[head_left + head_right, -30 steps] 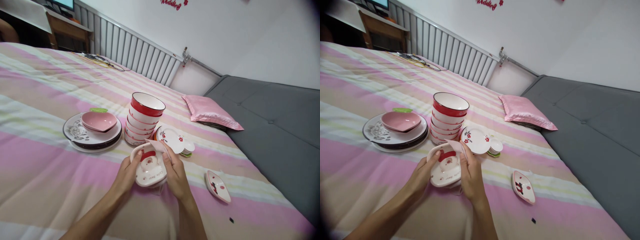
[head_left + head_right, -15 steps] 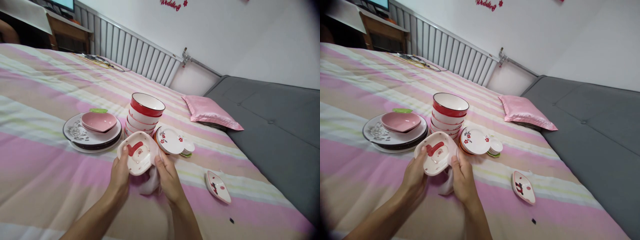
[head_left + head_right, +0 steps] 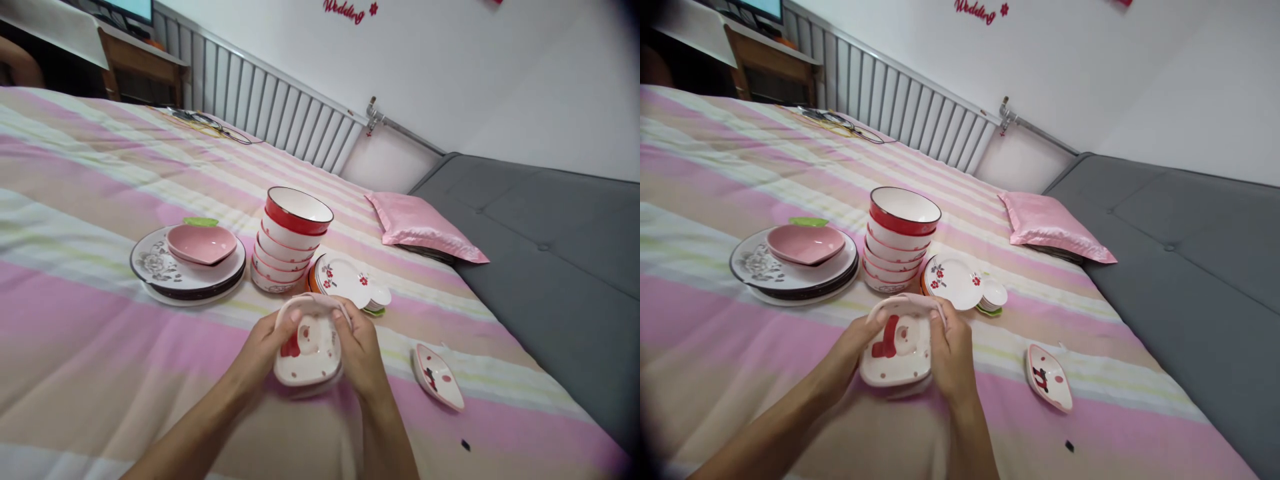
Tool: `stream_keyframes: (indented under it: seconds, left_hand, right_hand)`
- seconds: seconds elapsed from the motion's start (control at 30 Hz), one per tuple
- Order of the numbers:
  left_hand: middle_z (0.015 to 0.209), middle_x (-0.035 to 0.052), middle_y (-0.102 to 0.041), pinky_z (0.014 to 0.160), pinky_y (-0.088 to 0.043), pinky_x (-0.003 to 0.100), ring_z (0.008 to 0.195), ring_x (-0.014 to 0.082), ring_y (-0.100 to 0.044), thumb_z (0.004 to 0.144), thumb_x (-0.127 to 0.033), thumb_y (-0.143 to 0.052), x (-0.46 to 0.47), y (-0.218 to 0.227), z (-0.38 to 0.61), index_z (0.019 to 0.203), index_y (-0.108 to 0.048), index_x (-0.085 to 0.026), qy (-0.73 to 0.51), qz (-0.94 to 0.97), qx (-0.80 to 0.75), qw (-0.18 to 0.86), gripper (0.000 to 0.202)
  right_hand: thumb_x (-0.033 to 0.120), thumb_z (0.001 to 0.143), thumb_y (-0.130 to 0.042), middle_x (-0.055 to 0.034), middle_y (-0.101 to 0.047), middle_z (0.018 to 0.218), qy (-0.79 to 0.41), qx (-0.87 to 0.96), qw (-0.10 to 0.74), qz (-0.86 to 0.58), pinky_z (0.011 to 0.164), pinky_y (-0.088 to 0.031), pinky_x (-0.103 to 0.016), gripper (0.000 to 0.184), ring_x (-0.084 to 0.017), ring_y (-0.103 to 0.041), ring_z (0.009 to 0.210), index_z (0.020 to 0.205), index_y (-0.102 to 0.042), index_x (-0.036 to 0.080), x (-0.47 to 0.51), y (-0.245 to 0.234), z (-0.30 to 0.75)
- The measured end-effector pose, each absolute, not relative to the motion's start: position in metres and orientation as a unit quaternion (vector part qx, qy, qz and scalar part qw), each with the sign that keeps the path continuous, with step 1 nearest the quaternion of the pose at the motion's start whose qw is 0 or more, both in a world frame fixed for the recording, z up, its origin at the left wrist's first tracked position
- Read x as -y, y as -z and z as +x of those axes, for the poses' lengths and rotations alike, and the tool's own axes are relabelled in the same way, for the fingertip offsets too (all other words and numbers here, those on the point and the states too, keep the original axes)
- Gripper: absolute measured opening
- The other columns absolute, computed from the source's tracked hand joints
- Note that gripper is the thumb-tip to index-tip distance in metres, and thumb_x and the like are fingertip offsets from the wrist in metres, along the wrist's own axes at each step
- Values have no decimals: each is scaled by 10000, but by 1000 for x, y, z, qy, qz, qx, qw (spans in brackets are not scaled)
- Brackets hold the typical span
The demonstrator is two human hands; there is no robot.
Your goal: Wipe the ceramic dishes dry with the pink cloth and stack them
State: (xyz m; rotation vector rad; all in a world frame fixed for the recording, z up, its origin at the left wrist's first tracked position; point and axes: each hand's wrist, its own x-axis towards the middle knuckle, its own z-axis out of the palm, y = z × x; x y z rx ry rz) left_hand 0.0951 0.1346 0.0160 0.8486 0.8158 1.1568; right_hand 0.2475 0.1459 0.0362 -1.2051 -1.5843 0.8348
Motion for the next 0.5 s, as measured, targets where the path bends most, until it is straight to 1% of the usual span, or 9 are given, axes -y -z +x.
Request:
stream_keyframes:
  seconds: [0.1, 0.2, 0.37, 0.43, 0.5]
  left_hand:
    - [671, 44, -662, 615, -488, 289, 598, 176, -598, 761, -453, -646, -136, -18, 96, 1000, -671, -106, -492, 354, -393, 692, 422]
    - [691, 64, -684, 609, -496, 287, 606, 187, -625, 779, -467, -614, -136, -18, 99, 1007, -672, -96, -517, 311, -397, 692, 439]
    - [731, 78, -710, 555, -502, 272, 627, 204, -653, 756, -487, -629, -138, -18, 101, 1029, -671, -104, -571, 246, -424, 658, 473]
    - [730, 82, -712, 561, -512, 280, 636, 211, -660, 748, -507, -631, -138, -17, 101, 1017, -675, -98, -585, 235, -429, 647, 491]
    - [729, 80, -713, 569, -521, 285, 642, 213, -665, 748, -514, -628, -138, -16, 101, 1014, -676, -99, -598, 231, -431, 634, 495]
  right_hand:
    - [312, 925, -434, -56, -675, 1083, -341, 664, 447, -492, 845, -463, -302, 294, -192, -614, 964, 1118, -616, 185, -145, -37, 247]
    - [325, 931, -427, -56, -656, 1148, -381, 656, 445, -475, 910, -450, -318, 307, -198, -597, 1043, 1142, -607, 194, -147, -34, 246]
    - [359, 924, -451, -45, -590, 1279, -413, 629, 469, -462, 1030, -384, -350, 380, -213, -523, 1194, 1268, -544, 229, -150, -25, 241]
    - [372, 923, -450, -47, -579, 1294, -414, 623, 473, -465, 1046, -369, -358, 402, -217, -503, 1220, 1291, -528, 229, -150, -23, 238]
    - [384, 925, -442, -54, -591, 1274, -419, 621, 468, -468, 1033, -381, -368, 412, -224, -508, 1213, 1297, -523, 223, -149, -21, 236]
